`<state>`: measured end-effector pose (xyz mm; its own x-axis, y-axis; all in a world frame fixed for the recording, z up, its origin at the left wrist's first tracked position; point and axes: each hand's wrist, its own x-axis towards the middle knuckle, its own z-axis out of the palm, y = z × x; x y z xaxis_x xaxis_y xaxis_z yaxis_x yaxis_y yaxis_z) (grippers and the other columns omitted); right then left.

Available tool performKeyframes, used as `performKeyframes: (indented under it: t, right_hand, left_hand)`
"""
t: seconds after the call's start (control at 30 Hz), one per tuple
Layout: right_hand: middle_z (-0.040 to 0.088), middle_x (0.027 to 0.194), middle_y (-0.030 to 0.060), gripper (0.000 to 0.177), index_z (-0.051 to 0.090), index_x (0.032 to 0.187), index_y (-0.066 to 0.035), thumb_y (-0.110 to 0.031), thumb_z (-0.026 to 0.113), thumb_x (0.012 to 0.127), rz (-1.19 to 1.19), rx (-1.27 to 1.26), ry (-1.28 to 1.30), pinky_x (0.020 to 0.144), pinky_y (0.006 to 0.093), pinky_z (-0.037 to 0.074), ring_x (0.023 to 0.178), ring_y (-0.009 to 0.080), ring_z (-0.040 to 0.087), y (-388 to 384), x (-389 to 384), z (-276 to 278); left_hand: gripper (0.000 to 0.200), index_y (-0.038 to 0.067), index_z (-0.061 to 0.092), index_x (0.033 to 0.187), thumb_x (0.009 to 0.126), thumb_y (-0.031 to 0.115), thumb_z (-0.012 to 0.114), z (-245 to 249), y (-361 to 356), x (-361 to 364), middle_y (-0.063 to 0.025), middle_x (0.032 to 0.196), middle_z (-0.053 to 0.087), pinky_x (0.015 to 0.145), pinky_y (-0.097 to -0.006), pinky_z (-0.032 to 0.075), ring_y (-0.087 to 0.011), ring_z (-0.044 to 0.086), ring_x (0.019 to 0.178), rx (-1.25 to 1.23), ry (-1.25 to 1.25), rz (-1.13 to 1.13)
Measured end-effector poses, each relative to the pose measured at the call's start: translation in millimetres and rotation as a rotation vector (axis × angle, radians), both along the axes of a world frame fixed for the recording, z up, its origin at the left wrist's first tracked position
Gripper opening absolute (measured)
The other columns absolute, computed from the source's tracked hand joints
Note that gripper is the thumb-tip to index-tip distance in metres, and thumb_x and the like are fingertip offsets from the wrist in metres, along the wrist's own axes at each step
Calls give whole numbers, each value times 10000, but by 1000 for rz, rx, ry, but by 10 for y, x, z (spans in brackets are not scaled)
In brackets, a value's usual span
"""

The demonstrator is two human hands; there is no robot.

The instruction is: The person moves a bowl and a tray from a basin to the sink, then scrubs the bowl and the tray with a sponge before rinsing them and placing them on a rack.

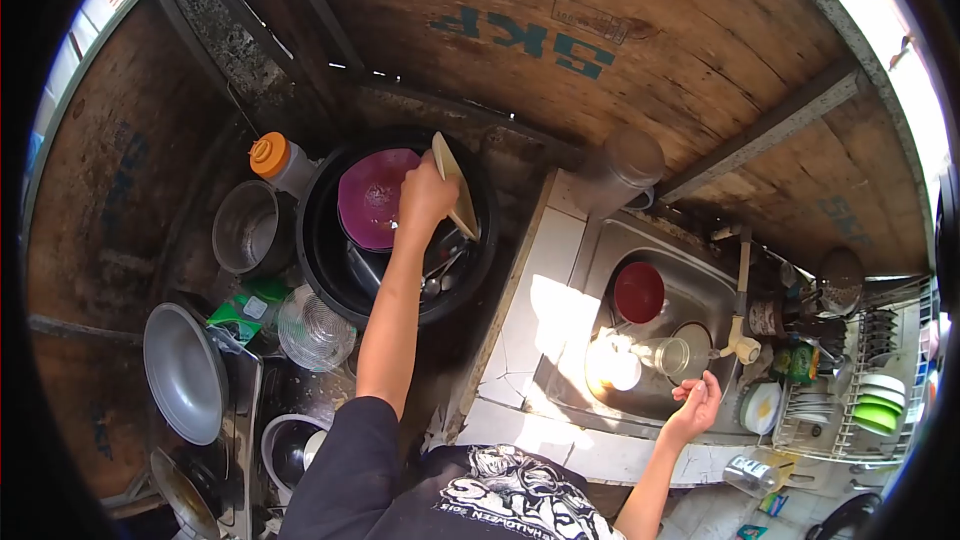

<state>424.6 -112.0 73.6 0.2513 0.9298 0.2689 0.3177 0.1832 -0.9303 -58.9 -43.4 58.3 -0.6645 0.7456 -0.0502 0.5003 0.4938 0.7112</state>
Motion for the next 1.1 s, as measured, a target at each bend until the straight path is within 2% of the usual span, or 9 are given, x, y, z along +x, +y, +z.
performKeyframes:
  t: [0.07, 0.2, 0.27, 0.33, 0.5, 0.63, 0.73, 0.97, 1.1]
  right_hand:
    - [578, 754, 65, 227, 521, 1124, 30, -106, 466, 951, 28, 9, 17, 551, 225, 413, 595, 106, 519, 9, 40, -37]
    - [590, 784, 78, 204, 526, 1110, 31, -73, 468, 944, 89, -36, 106, 573, 218, 420, 633, 104, 541, -50, 92, -29]
    - [601, 803, 84, 197, 534, 1104, 33, -55, 482, 935, 97, -35, 126, 591, 219, 447, 649, 105, 557, -95, 166, -15]
    - [611, 817, 90, 198, 542, 1103, 36, -41, 490, 928, 86, -30, 150, 611, 223, 466, 662, 109, 569, -191, 278, 81]
    - [615, 823, 90, 203, 550, 1104, 32, -50, 491, 928, -89, -24, 110, 618, 232, 479, 668, 113, 577, -493, 696, 127]
    - [614, 809, 85, 191, 552, 1090, 27, -56, 484, 931, -279, -34, 64, 603, 228, 465, 645, 111, 575, -852, 1046, 92]
    - [608, 794, 82, 184, 553, 1078, 25, -65, 486, 933, -417, -57, 39, 587, 223, 450, 628, 108, 567, -1042, 1221, 97]
    - [599, 785, 81, 184, 547, 1081, 20, -73, 489, 934, -476, -86, -7, 579, 216, 433, 622, 111, 560, -1086, 1294, 86]
    - [598, 789, 87, 190, 540, 1088, 28, -69, 486, 933, -407, -79, -37, 579, 220, 432, 633, 112, 559, -994, 1253, 92]
  left_hand:
    - [505, -7, 505, 1244, 775, 163, 581, 731, -321, 145, -217, 833, 665, 701, -362, 529, -288, 674, 787, 33, -245, 18]
    - [423, -16, 497, 1264, 847, 57, 519, 789, -531, 241, -95, 950, 653, 598, -275, 513, -117, 632, 782, 596, -473, -145]
    - [374, -25, 503, 1249, 883, 54, 497, 801, -431, 434, -86, 1015, 636, 575, -256, 521, -120, 636, 818, 632, -591, -312]
    - [366, 1, 497, 1249, 911, 132, 539, 966, -339, 859, -84, 1021, 628, 625, -277, 560, -140, 644, 835, 426, -814, -383]
    - [316, 27, 514, 1216, 928, 154, 532, 147, 290, 1946, -61, 992, 628, 610, -276, 557, -141, 638, 817, 234, -1062, -622]
    - [265, -69, 490, 1131, 934, 105, 455, -389, 711, 2800, -197, 994, 611, 641, -409, 601, -295, 659, 822, 41, -1344, -490]
    - [301, -63, 482, 1184, 951, 121, 435, -546, 917, 3269, -193, 1112, 587, 773, -451, 560, -303, 638, 928, -67, -1408, -563]
    - [259, -35, 502, 1171, 944, 81, 455, -1516, 1307, 3865, -162, 1156, 561, 876, -396, 520, -268, 577, 1060, -23, -1700, -592]
    - [338, -63, 427, 1242, 929, 57, 472, -1285, 1180, 3654, -177, 1220, 499, 912, -374, 516, -278, 572, 1053, -135, -1527, -394]
